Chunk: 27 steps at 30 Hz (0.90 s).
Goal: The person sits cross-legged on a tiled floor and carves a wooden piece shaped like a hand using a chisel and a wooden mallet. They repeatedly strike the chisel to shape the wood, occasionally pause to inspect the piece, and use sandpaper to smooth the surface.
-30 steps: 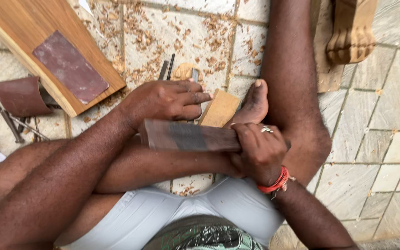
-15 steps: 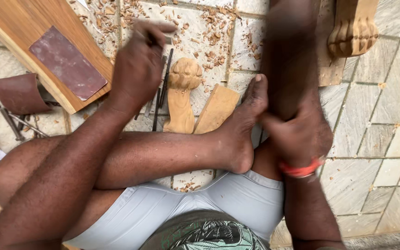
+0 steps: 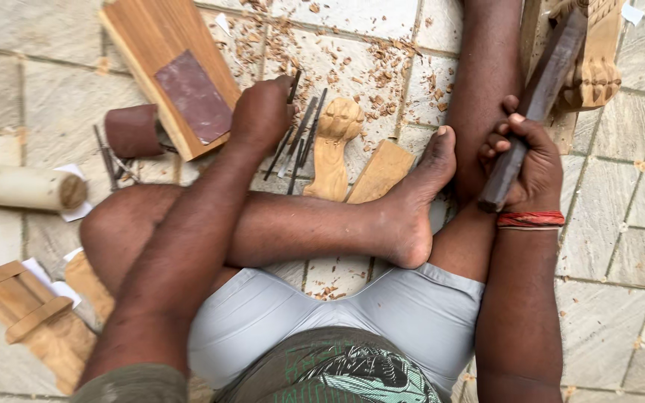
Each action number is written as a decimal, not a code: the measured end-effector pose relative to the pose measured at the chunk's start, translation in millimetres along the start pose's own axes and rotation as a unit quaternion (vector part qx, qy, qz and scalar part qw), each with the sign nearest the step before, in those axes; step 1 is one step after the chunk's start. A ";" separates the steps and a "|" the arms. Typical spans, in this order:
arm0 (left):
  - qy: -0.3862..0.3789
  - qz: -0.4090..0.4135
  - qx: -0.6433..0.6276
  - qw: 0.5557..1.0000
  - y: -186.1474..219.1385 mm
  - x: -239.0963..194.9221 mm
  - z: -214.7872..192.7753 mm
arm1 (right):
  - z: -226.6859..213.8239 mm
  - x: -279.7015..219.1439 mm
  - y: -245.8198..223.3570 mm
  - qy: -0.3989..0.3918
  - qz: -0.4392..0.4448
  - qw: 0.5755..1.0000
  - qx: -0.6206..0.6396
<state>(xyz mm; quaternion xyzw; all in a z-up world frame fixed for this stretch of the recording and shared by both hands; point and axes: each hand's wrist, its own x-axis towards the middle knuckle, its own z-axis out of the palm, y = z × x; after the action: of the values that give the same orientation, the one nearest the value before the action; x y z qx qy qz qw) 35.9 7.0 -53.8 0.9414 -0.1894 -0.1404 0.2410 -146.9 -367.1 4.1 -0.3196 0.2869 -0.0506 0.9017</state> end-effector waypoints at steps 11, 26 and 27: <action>-0.139 -0.078 0.078 0.984 19.5 -42.2 -3.9 | 17.5 -2.1 16.8 0.025 -0.047 0.991 -0.120; -0.229 -0.221 0.071 0.945 23.7 -47.2 -27.7 | 29.2 -14.6 24.9 0.023 -0.093 0.975 -0.199; -0.205 -0.221 -0.021 0.953 19.7 -46.5 -36.6 | 31.3 -18.6 26.5 0.005 -0.103 0.970 -0.222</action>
<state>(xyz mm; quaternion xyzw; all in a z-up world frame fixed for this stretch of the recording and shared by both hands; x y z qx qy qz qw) 1.9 25.4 -4.8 0.9057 -0.0190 -0.3837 0.1794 -147.6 -323.8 16.9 -0.5396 0.2614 -0.0796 0.7964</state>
